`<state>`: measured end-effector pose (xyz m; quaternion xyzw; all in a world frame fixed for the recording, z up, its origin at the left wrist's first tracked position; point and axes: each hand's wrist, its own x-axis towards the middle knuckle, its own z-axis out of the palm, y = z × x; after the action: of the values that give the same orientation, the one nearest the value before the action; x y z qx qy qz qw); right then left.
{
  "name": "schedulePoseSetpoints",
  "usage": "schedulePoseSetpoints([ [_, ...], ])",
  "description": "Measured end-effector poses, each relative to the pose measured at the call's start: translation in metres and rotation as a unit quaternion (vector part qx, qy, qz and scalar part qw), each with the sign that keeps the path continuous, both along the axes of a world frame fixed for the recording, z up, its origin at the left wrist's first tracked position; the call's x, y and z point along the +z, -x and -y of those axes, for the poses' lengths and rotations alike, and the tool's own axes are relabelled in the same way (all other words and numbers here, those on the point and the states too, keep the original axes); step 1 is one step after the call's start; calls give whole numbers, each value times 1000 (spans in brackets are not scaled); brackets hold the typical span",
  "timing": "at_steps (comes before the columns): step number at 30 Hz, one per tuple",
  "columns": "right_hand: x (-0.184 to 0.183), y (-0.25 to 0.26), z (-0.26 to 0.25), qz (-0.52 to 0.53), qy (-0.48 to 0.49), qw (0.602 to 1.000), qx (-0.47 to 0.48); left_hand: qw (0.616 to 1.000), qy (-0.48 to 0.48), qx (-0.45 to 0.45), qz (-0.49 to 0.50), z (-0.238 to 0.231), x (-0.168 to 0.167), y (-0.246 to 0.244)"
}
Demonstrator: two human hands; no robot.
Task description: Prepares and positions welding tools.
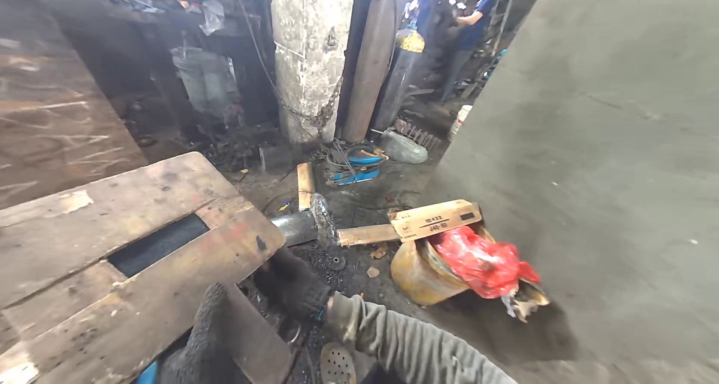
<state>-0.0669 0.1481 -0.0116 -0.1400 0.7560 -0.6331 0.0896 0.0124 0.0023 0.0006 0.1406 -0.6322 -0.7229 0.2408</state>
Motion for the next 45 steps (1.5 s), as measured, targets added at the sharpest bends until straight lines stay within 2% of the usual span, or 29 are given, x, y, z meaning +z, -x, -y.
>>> schedulePoseSetpoints([
  [3,4,-4,-3,-83,-65,994,-13,998,69,5,3,-2,7,-3],
  [5,6,-10,-2,-127,-84,988,-25,998,30,5,48,-7,22,-3],
  [7,3,-13,0,-173,-138,975,-29,998,-16,-3,53,-6,23,-1],
  [10,2,-12,2,-180,-235,955,-30,997,-52,-14,48,-2,19,2],
  [14,20,-12,5,-130,-354,926,-23,998,-43,-8,48,-4,16,2],
  [17,19,-13,-1,-125,-356,926,-33,997,-46,-24,49,-7,18,1],
  [21,10,-12,-24,-163,-331,921,-125,994,-95,-44,16,-8,25,2],
  [26,15,-6,-85,-149,-343,902,-217,969,-193,-154,11,7,19,14],
  [31,12,-14,-129,-141,-379,872,-277,987,-124,-85,57,-2,21,20],
  [37,14,-17,-133,-107,-470,834,-266,979,-81,-137,125,-15,19,17],
  [41,7,-15,-136,-103,-494,824,-257,963,-58,-161,209,-25,25,10],
  [45,1,-17,-140,-112,-489,825,-260,958,-52,-167,229,-28,28,9],
])
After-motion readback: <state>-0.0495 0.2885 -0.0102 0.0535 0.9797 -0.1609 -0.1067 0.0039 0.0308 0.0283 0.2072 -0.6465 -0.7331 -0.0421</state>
